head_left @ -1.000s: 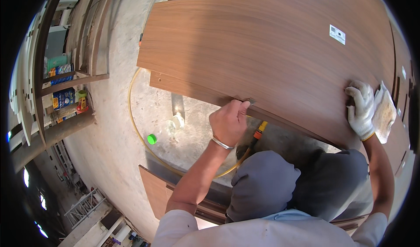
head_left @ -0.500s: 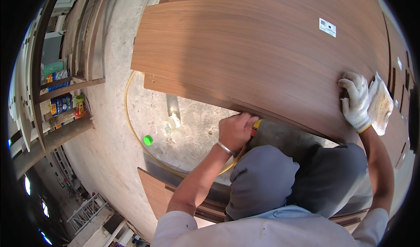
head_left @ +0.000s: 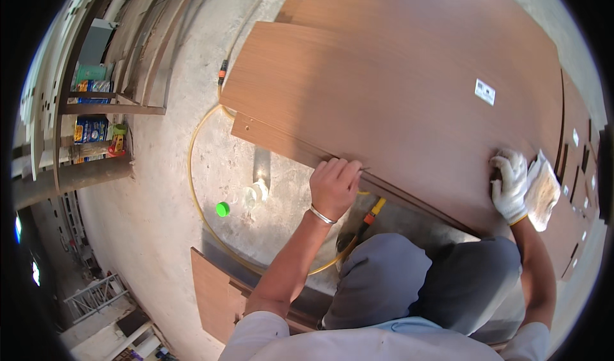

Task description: The person wipes wooden panels with a cloth, pours liquid from a bottle onto the cloth, and uses a scraper to remove residue from the panel edges. The person handles multiple panels, wiping each one and occasionally scraping edges before moving to the next.

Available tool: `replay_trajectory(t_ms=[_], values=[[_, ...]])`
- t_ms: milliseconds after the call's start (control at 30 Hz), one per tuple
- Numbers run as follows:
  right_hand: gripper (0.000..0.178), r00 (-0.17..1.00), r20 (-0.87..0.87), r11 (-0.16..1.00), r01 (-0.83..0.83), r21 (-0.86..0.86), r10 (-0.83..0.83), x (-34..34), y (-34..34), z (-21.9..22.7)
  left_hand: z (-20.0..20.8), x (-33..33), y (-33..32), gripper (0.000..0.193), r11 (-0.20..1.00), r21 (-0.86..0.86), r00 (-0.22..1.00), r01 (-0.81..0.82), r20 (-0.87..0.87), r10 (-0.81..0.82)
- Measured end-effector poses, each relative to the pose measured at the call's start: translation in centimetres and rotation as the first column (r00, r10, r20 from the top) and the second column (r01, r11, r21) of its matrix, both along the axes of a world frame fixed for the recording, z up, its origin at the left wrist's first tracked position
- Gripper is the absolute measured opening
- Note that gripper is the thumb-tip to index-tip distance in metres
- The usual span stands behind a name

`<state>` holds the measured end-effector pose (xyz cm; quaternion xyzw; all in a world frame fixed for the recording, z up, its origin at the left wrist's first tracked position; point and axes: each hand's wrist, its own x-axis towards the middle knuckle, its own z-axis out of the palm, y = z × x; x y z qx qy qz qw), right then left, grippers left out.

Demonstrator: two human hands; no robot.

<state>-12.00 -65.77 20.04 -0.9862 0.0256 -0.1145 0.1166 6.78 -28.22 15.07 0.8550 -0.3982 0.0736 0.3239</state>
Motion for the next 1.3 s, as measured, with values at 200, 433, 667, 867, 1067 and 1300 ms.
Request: replay_trajectory(t_ms=[200,433,667,867,1067,1300], values=[[0.038,0.999,0.034,0.999,0.029,-0.015,-0.028,0.4,0.9,0.4,-0.1,2.5,1.3,0.022,0.976,0.007,0.965,0.220,0.148,-0.218],[0.060,0.884,0.157,0.895,0.445,0.003,-0.440,-10.9,-7.3,-0.8,-4.8,-2.7,8.7,0.011,0.905,0.059,0.820,-0.422,-0.400,0.408],[0.097,0.822,-0.341,0.887,0.387,-0.252,-0.456,-18.2,-11.8,-2.9,-13.6,-9.9,18.0,0.031,0.596,0.637,0.440,-0.489,-0.410,0.799],[0.100,0.883,-0.405,0.964,0.166,-0.206,-0.238,-10.5,-8.3,-1.9,-8.8,-5.4,15.2,0.021,0.660,0.291,0.434,-0.692,-0.563,0.703],[0.084,0.931,-0.349,0.957,-0.193,-0.218,0.108,4.4,-0.9,-0.1,1.1,15.7,12.8,0.010,0.692,-0.160,0.697,-0.704,-0.346,0.628],[0.075,0.864,-0.120,0.869,-0.495,-0.028,0.488,16.9,10.9,0.4,0.7,40.4,9.6,0.024,0.900,0.256,0.861,-0.354,-0.286,0.420]])
